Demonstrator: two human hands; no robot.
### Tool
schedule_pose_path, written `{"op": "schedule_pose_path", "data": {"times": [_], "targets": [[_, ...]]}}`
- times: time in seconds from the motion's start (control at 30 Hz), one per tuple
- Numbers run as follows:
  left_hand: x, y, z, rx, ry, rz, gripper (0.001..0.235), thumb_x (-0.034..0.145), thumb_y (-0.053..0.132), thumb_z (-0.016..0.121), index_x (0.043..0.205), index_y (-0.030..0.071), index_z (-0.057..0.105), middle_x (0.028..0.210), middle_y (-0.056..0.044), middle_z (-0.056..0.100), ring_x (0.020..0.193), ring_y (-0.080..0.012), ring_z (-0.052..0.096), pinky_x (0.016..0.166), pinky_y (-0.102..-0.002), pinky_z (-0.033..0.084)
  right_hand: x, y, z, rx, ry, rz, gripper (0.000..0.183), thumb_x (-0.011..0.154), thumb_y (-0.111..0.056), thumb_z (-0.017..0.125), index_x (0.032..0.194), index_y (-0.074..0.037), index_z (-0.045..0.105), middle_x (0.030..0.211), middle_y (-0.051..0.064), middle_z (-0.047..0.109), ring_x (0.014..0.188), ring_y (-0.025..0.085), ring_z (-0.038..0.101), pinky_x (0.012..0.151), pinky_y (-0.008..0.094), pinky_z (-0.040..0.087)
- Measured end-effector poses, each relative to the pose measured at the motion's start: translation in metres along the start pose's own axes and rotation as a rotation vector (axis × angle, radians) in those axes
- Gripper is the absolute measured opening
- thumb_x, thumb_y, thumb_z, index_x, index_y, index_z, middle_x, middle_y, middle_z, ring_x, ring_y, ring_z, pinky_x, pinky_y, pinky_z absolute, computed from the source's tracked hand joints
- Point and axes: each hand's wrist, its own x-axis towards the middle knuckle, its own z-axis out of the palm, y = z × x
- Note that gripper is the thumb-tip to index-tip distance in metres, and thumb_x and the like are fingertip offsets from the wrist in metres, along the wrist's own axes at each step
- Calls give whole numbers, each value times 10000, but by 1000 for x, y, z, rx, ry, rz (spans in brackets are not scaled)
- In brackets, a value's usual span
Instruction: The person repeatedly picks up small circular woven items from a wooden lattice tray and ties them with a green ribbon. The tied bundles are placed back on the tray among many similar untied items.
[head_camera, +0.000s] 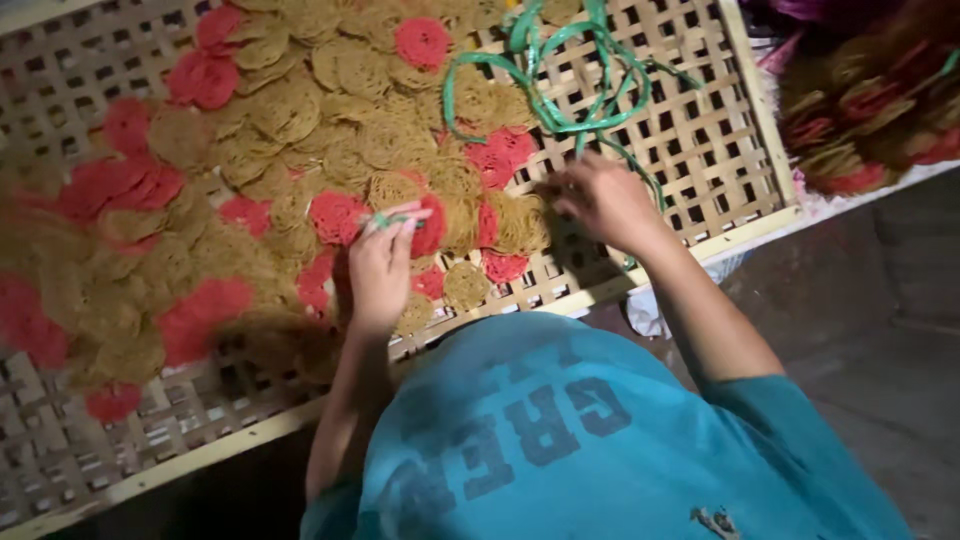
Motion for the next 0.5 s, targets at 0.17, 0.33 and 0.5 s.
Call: {"op": "schedule_pose_path", "data": {"times": [0.17, 0.33, 0.5], "targets": [[0, -1, 0, 60, 20, 29, 242, 1074, 127, 525, 1130, 64, 752, 1216, -119, 746, 1051, -258, 736, 921, -358, 564, -45, 26, 50, 14, 132, 25, 186, 843, -200, 779, 975, -86, 712, 1013, 139, 671, 934, 365, 652, 777, 469, 535], [12, 20, 2, -116, -59, -243, 276, 1051, 182, 488, 1098, 69, 736, 1268, -61, 751, 870, -154, 725, 774, -280, 581, -61, 33, 82, 85, 319, -15, 90, 871, -138, 749, 931, -94, 699, 924, 113, 660, 822, 304, 643, 716, 419, 512], [24, 52, 8, -619, -188, -105, 331, 1119, 269, 428, 1144, 67, 689, 1379, -120, 672, 1226, -191, 662, 983, -358, 585, -52, 67, 77, 1151, 217, 157, 53, 1038, -50, 635, 1010, -56, 591, 958, 97, 691, 831, 133, 702, 765, 285, 559]]}}
